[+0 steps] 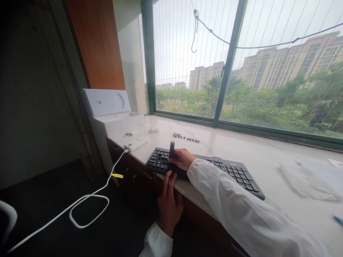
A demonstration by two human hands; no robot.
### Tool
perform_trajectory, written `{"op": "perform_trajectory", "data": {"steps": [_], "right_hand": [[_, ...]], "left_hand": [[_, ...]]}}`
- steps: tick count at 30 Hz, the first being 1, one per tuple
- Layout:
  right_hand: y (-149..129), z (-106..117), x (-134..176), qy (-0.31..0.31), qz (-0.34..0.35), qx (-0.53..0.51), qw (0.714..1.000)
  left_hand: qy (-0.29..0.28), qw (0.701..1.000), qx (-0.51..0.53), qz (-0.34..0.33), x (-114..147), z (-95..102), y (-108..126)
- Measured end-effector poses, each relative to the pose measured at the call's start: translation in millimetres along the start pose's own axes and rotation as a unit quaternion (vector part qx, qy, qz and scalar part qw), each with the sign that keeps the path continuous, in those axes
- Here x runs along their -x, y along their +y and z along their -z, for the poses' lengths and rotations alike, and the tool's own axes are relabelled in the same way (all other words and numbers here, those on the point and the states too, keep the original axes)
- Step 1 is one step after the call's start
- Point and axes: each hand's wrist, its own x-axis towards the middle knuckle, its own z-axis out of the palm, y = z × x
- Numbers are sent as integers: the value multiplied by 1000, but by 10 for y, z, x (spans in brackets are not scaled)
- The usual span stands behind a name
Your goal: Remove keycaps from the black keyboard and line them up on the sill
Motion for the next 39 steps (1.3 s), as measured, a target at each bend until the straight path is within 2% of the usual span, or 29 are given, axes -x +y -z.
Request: {"op": "perform_trajectory", "data": {"steps": [15,20,27,39], "right_hand": [[-3,1,1,0,2,-3,1000],[-22,8,-22,-8,7,34,999],[-78,52,-40,-30,-23,54,998],[-34,33,-41,-25,-22,38,999]], "left_hand": [[18,1000,1,-7,12,-22,-1],[20,1000,-2,-8,9,-36,-14],[12,1000,6,-1,10,-47,-25],[3,1000,-6,-18,3,4,-35]]}}
